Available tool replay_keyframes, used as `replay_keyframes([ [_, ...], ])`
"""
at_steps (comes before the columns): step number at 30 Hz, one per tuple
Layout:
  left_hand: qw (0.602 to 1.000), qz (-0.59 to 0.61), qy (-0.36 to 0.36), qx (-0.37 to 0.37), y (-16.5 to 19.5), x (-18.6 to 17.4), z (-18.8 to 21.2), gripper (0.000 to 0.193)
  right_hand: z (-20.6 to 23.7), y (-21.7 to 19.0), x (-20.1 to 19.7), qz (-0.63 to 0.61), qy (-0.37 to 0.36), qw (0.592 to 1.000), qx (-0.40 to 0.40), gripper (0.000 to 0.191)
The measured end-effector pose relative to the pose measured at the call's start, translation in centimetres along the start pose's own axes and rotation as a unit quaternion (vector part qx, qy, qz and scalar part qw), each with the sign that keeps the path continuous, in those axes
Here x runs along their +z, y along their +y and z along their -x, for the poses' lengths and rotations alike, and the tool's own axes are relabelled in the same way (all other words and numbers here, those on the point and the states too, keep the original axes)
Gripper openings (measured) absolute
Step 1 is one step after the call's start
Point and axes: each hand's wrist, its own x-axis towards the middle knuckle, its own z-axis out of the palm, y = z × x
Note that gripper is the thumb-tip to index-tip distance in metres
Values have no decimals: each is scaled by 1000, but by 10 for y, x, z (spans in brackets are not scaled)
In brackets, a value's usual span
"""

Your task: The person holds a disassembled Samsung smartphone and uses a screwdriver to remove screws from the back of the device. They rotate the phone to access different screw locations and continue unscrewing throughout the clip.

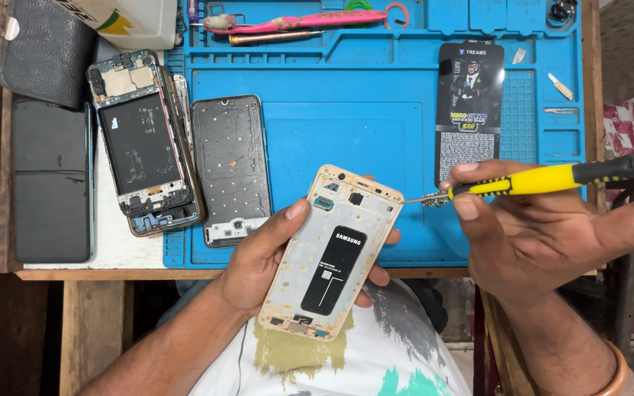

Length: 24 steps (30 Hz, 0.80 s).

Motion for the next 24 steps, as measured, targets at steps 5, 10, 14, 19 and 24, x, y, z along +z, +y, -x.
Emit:
replay_keyframes([
  [5, 1000, -7, 2, 0, 0, 0, 0, 71, -3, -7, 5, -32, 14, 999, 27, 19],
  [10, 1000, -12, 2, 2, 0, 1, 0, 70, -10, -12, 6, -4, 6, 1000, 18, 21],
  [14, 1000, -9, 8, 0, 1, 1, 0, 70, -11, -14, 5, 26, -8, 999, 20, 22],
  [19, 1000, -15, 9, 5, 0, 0, -1, 69, -10, -11, 3, 50, -24, 998, 4, 20],
  [24, 1000, -17, 6, 13, -1, 0, -3, 69, -8, -7, 1, 51, -25, 998, 5, 21],
])
